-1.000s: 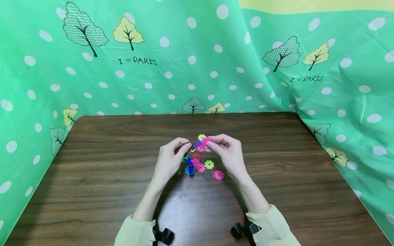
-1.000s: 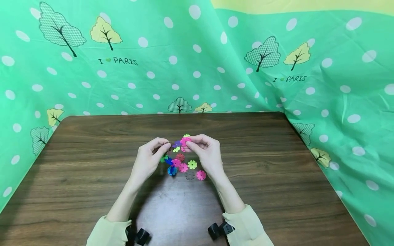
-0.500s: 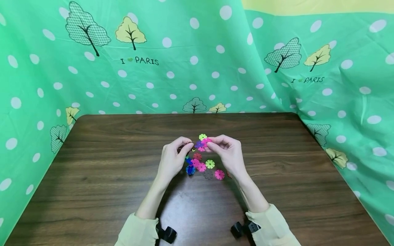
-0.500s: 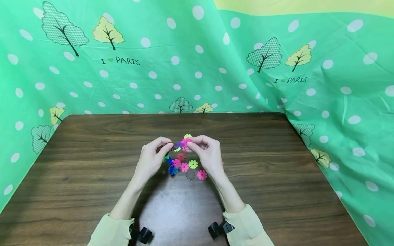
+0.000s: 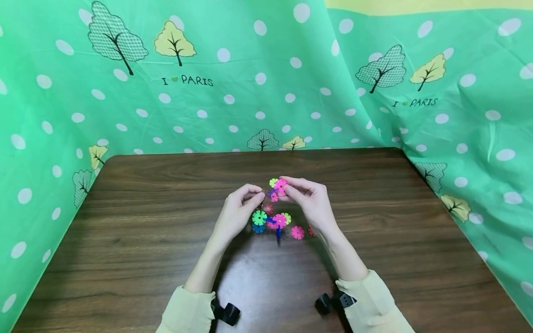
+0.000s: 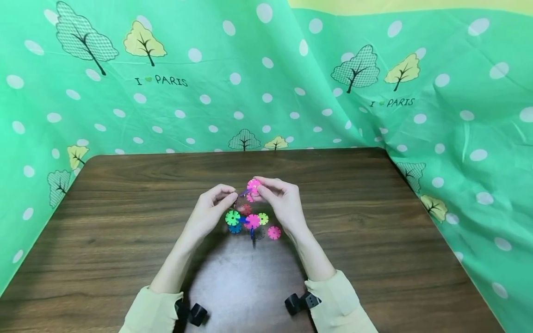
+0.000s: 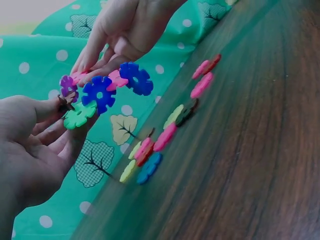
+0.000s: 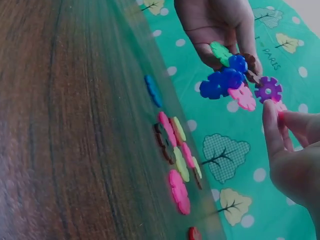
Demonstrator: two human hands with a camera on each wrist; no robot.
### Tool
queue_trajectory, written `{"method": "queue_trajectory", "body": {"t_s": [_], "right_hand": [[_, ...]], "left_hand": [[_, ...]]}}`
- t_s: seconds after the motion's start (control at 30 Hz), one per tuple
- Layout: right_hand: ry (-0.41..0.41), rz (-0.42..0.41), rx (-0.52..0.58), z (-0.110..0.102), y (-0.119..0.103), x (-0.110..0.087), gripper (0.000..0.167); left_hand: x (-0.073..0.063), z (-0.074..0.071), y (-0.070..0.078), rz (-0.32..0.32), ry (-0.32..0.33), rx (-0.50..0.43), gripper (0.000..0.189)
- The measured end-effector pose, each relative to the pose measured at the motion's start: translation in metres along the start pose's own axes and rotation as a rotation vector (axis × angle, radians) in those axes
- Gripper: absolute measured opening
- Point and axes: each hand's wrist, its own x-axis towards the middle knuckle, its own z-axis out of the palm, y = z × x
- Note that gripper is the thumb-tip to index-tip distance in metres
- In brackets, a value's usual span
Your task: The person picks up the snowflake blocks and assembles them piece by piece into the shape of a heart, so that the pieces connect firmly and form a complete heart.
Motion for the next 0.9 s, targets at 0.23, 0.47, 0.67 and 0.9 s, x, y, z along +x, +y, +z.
{"method": "queue_trajectory", "body": {"t_s": [0.23, 0.47, 0.67, 0.9], "right_hand": [[-0.007, 0.01, 0.028, 0.003, -0.001, 0.001, 0.032], [-0.055, 0.005, 0.042, 0.011, -0.001, -0.002, 0.028], [-0.088, -0.002, 0.029, 0.014, -0.002, -0.005, 0.026], [-0.113, -0.002, 0.017, 0.013, 0.0, -0.006, 0.028]], "left_hand": [[0.0, -0.005, -0.001, 0.013, 0.001, 0.0, 0.026], [-0.001, 0.0, 0.002, 0.038, 0.026, 0.062, 0.024], [-0.002, 0.0, 0.004, 0.016, 0.004, 0.039, 0.022], [-0.001, -0.003, 0.002, -0.009, -0.015, -0.028, 0.021]]}}
